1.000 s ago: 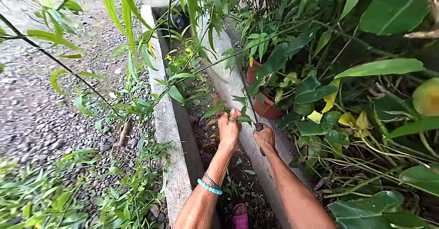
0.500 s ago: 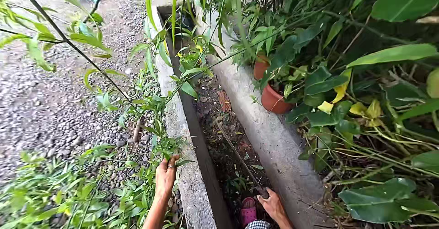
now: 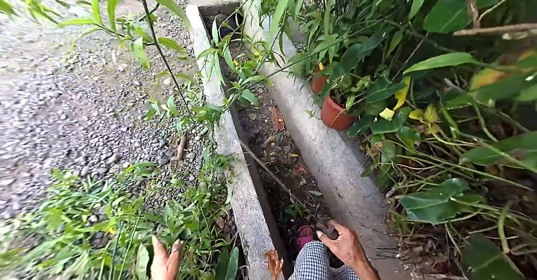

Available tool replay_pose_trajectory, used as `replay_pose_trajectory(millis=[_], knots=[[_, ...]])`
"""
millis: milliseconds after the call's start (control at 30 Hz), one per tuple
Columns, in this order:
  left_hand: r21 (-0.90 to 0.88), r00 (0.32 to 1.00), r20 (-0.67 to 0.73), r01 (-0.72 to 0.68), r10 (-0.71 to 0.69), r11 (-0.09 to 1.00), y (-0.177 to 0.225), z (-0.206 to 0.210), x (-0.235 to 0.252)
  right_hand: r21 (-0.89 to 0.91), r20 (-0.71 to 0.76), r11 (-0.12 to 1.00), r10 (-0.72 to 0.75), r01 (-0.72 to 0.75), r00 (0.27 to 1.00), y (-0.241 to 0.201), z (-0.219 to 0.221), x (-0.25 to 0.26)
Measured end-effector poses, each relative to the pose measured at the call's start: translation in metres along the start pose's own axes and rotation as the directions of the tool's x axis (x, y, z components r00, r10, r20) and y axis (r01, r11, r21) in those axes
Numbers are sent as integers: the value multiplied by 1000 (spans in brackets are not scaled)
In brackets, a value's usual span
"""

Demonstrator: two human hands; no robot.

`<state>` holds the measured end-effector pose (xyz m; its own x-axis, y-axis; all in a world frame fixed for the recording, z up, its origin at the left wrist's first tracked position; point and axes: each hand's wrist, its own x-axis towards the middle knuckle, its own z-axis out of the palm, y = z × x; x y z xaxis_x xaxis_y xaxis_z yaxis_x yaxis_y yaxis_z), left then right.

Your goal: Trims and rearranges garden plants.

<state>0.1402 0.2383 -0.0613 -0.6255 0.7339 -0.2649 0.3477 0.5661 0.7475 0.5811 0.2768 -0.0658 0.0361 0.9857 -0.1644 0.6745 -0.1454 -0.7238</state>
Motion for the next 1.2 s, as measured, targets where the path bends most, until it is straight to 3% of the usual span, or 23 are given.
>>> replay_pose_trajectory(millis=[100,200,267,367,467,600,733,833,867,933,1000,1033,1067,1133,1200], knots=[[78,995,88,-60,54,995,-11,34,-25,-98,51,991,-92,96,994,-26,27,3],[209,990,120,-93,69,973,-15,63,-45,-228,251,973,15,44,968,-75,59,9],[254,989,98,-136,115,957,-11,77,-53,-271,346,961,39,60,937,-107,85,19],[296,981,55,-196,188,935,-11,94,-67,-271,430,948,-38,169,902,-138,126,35],[337,962,31,-267,273,903,-17,111,-78,-249,438,932,-135,264,889,-148,160,47],[367,971,24,-228,236,902,-27,137,-81,-257,521,916,-138,309,842,-148,184,51],[426,975,-36,-182,217,886,-39,174,-75,-233,638,898,-149,374,755,-145,188,57],[450,976,-48,-167,211,877,-41,188,-78,-110,688,895,-247,433,683,-138,177,70],[447,975,-54,-168,214,879,-42,191,-78,-48,664,901,-293,431,687,-134,168,77],[455,975,-59,-167,216,875,-44,195,-78,61,501,935,-332,350,799,-124,138,96],[457,975,-66,-159,211,875,-41,198,-79,107,225,974,-219,199,949,-112,95,129],[455,976,-70,-154,208,877,-40,198,-80,134,83,985,-116,105,990,-101,71,148],[450,974,-80,-153,210,880,-38,199,-80,194,-48,981,-3,12,999,-88,48,168],[435,969,-101,-159,224,886,-35,202,-81,405,-260,910,205,-86,944,-61,8,207],[428,967,-105,-166,232,888,-34,203,-81,629,-340,774,355,-70,871,-44,-25,242]])
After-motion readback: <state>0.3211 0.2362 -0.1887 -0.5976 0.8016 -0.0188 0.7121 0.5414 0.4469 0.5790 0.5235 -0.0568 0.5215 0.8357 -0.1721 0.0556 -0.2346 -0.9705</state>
